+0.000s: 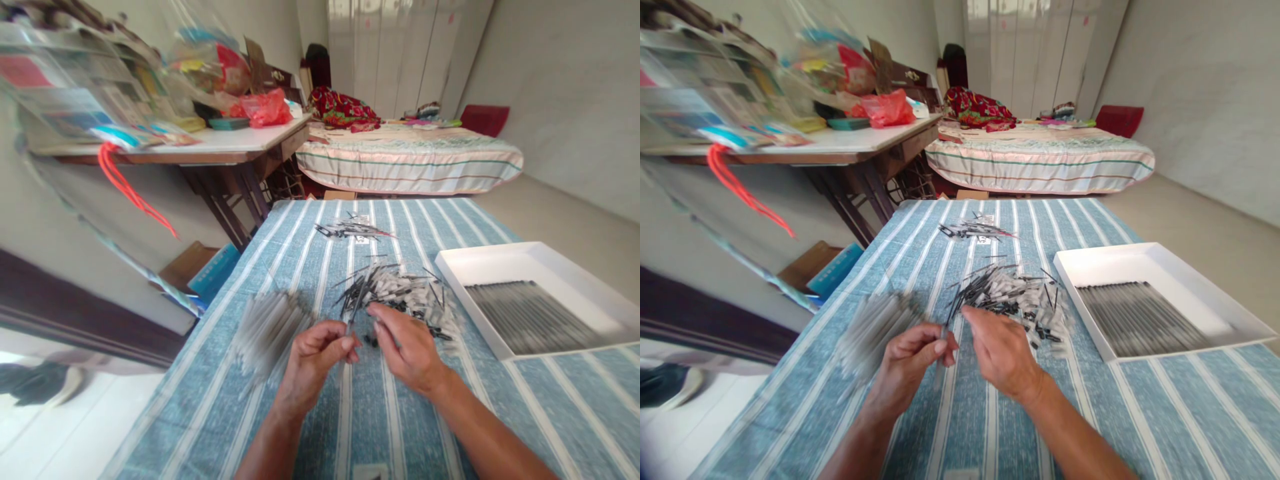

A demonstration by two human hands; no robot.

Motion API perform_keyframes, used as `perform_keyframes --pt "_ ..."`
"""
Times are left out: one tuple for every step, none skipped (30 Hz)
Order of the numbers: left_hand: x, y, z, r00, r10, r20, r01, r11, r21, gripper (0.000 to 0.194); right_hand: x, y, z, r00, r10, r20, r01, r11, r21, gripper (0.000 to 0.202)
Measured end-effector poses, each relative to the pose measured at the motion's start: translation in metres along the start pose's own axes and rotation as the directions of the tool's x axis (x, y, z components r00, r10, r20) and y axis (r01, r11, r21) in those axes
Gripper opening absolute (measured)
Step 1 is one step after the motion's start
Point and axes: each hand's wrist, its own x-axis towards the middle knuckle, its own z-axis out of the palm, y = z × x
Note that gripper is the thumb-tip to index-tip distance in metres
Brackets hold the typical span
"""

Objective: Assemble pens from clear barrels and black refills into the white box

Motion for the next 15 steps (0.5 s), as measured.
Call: perform_keyframes --pt "-0.001 0.0 -0.001 0.999 0.031 -0.012 -0.031 0.999 -0.012 0.006 -0.001 0.004 -0.002 0.999 0.042 -0.013 -0.043 0.999 -0.024 0.035" --pt "-0.001 -0.001 -0.002 0.998 0.057 -0.018 -0.057 0.998 -0.029 0.007 -0.001 0.009 -0.004 0.996 0.088 0.0 -0.088 0.995 -0.047 0.03" --pt "-0.002 -0.001 -0.002 0.997 0.077 -0.022 -0.078 0.996 -0.048 0.007 -0.002 0.014 -0.006 0.99 0.135 0.044 -0.132 0.989 -0.067 0.026" --pt "-0.002 -0.001 -0.002 0.995 0.093 -0.026 -0.094 0.993 -0.067 0.007 -0.002 0.018 -0.008 0.976 0.182 0.12 -0.173 0.981 -0.086 0.022" --pt "-0.002 -0.001 -0.002 0.994 0.106 -0.032 -0.108 0.991 -0.084 0.007 -0.002 0.021 -0.009 0.947 0.234 0.22 -0.216 0.971 -0.106 0.019" --pt "-0.002 -0.001 -0.001 0.992 0.117 -0.038 -0.121 0.988 -0.099 0.007 -0.003 0.023 -0.009 0.9 0.287 0.327 -0.258 0.957 -0.129 0.017" --pt "-0.002 -0.001 -0.001 0.991 0.127 -0.045 -0.131 0.985 -0.11 0.007 -0.003 0.024 -0.009 0.842 0.326 0.43 -0.288 0.945 -0.151 0.015" --pt "-0.002 -0.002 0.0 0.989 0.135 -0.054 -0.14 0.983 -0.118 0.006 -0.002 0.024 -0.008 0.783 0.347 0.517 -0.303 0.938 -0.171 0.013" --pt "-0.002 -0.002 0.0 0.988 0.142 -0.063 -0.149 0.981 -0.126 0.006 -0.002 0.023 -0.008 0.733 0.355 0.58 -0.305 0.934 -0.187 0.012" --pt "-0.002 -0.002 0.0 0.986 0.149 -0.072 -0.158 0.978 -0.133 0.007 -0.002 0.021 -0.006 0.698 0.354 0.622 -0.296 0.934 -0.2 0.012" --pt "-0.002 -0.001 0.0 0.984 0.157 -0.078 -0.167 0.976 -0.141 0.007 -0.002 0.019 -0.005 0.676 0.349 0.65 -0.278 0.937 -0.213 0.011" --pt "-0.002 -0.001 0.0 0.983 0.164 -0.086 -0.175 0.973 -0.15 0.007 -0.003 0.017 -0.003 0.661 0.342 0.668 -0.255 0.939 -0.229 0.011" --pt "-0.002 -0.001 0.0 0.981 0.168 -0.095 -0.181 0.971 -0.158 0.007 -0.003 0.015 -0.001 0.653 0.339 0.677 -0.229 0.941 -0.25 0.012" --pt "-0.002 0.0 0.001 0.981 0.165 -0.1 -0.18 0.97 -0.162 0.007 -0.004 0.014 0.001 0.65 0.335 0.682 -0.202 0.941 -0.27 0.012" --pt "-0.002 0.001 0.001 0.983 0.156 -0.101 -0.171 0.972 -0.16 0.007 -0.005 0.013 0.003 0.652 0.328 0.683 -0.174 0.942 -0.286 0.013"
